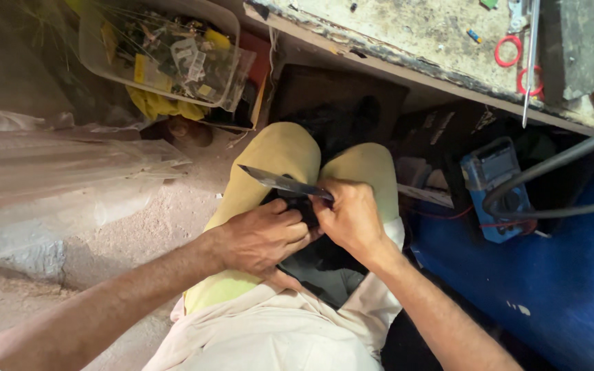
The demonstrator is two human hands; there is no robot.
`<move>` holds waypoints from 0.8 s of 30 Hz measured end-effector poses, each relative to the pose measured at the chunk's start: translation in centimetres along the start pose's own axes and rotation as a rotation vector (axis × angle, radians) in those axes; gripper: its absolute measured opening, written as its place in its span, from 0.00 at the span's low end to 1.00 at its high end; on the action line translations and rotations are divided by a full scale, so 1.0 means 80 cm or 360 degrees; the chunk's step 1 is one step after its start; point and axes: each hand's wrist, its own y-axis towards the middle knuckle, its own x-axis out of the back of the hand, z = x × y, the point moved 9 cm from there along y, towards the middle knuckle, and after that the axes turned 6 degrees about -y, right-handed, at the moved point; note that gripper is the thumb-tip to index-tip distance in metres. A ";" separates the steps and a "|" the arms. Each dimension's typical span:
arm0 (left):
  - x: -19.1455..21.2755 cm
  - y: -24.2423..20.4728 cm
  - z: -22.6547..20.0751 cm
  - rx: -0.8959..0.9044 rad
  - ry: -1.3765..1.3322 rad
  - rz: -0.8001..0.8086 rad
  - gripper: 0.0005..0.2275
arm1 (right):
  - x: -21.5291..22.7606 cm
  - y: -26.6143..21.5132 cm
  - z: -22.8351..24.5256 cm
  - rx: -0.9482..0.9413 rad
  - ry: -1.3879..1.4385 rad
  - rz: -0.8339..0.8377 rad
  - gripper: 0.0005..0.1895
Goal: The person applies a screen protector to a tablet. They use a plastic card to smooth the surface, spray liquid from a yellow bottle, and wipe the screen with their fingers.
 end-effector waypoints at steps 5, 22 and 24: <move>-0.003 -0.001 0.002 0.0056 -0.0004 0.0026 0.41 | -0.010 0.020 0.008 -0.0035 0.0039 0.0035 0.05; -0.009 -0.001 0.002 0.0064 -0.0153 0.0071 0.42 | -0.021 0.040 0.001 0.0024 -0.0080 0.0263 0.09; -0.007 -0.001 0.002 0.0059 -0.0124 0.0044 0.41 | -0.019 0.030 -0.014 -0.0121 -0.0141 0.0378 0.09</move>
